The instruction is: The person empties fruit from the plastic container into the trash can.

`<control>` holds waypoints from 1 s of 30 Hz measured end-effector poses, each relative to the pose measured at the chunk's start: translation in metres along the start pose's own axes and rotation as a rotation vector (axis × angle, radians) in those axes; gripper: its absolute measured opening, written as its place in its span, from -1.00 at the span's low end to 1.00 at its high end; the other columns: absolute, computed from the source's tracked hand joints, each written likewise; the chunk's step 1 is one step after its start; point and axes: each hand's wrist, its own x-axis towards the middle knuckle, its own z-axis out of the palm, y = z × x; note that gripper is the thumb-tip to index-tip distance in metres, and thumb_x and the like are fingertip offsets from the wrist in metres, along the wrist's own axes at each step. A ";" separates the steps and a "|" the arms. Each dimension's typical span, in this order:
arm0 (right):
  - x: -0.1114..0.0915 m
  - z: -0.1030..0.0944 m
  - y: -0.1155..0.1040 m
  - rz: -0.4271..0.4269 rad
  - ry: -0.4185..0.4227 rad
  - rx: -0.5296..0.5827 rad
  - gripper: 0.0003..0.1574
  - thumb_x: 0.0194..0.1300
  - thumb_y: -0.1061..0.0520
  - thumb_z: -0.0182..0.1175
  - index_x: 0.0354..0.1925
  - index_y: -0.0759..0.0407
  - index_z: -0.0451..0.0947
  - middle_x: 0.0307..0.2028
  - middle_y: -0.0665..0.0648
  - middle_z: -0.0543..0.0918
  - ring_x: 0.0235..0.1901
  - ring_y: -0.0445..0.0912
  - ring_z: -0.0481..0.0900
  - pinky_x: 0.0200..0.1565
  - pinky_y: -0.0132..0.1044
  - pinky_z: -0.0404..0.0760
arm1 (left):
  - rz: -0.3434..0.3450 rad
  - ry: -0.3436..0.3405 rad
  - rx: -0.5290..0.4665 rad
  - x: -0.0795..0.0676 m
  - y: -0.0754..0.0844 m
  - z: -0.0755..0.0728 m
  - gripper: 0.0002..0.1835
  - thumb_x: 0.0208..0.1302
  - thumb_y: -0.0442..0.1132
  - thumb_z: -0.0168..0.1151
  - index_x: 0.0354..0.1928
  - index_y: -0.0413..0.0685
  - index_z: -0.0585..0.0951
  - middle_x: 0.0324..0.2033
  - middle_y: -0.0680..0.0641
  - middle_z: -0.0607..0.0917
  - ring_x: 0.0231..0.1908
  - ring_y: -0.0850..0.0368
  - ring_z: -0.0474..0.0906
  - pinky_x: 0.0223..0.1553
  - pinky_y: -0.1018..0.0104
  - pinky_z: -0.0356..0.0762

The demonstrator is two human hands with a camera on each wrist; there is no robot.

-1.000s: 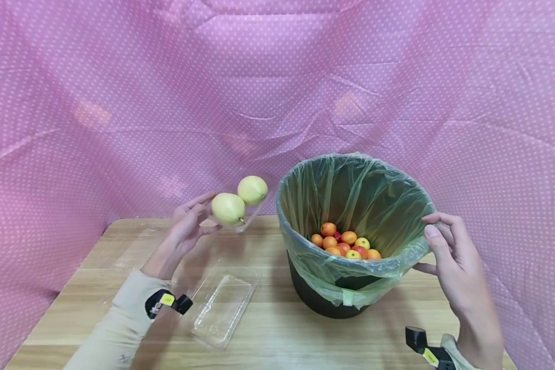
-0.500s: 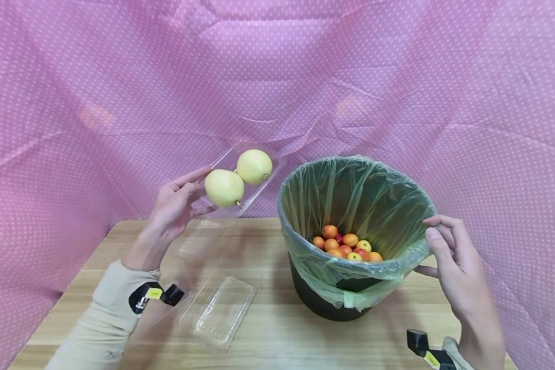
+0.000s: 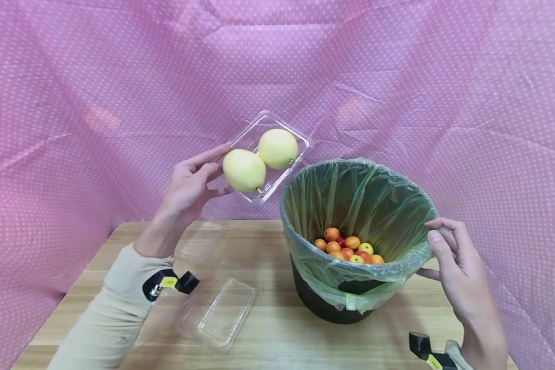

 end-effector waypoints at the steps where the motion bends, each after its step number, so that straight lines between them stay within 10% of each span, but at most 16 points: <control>1: 0.000 0.000 0.000 0.000 -0.001 0.004 -0.66 0.63 0.28 -0.15 0.27 0.28 0.31 0.06 0.17 0.53 -0.17 -0.17 0.76 -0.41 -0.25 0.79 | 0.016 -0.002 0.013 0.000 0.001 0.004 -0.54 0.49 -0.50 -0.07 0.34 -0.20 0.55 0.38 -0.09 0.52 0.24 -0.05 0.55 -0.02 -0.04 0.74; 15: -0.001 -0.002 0.000 -0.012 0.002 0.043 -0.66 0.63 0.32 -0.17 0.26 0.29 0.33 0.02 0.15 0.59 -0.20 -0.15 0.77 -0.42 -0.25 0.79 | 0.107 -0.011 0.068 0.004 0.006 0.049 -0.52 0.43 -0.57 -0.05 0.26 -0.13 0.63 0.24 -0.15 0.64 0.18 0.06 0.58 -0.29 0.28 0.78; 23: -0.001 -0.001 -0.001 -0.013 -0.008 0.029 -0.67 0.63 0.30 -0.16 0.26 0.29 0.32 0.03 0.17 0.56 -0.19 -0.15 0.77 -0.41 -0.23 0.79 | 0.159 -0.013 0.070 0.006 0.004 0.059 -0.51 0.43 -0.60 -0.06 0.26 -0.15 0.62 0.23 0.01 0.67 -0.50 0.27 0.48 -0.36 0.36 0.75; 30: 0.000 0.000 -0.001 -0.018 -0.013 0.057 -0.67 0.63 0.30 -0.17 0.25 0.30 0.32 0.02 0.17 0.57 -0.19 -0.15 0.77 -0.42 -0.22 0.79 | 0.265 -0.008 0.124 0.005 0.002 0.068 -0.50 0.43 -0.60 -0.09 0.24 -0.14 0.64 0.29 0.08 0.61 -0.62 0.32 0.23 -0.42 0.48 0.66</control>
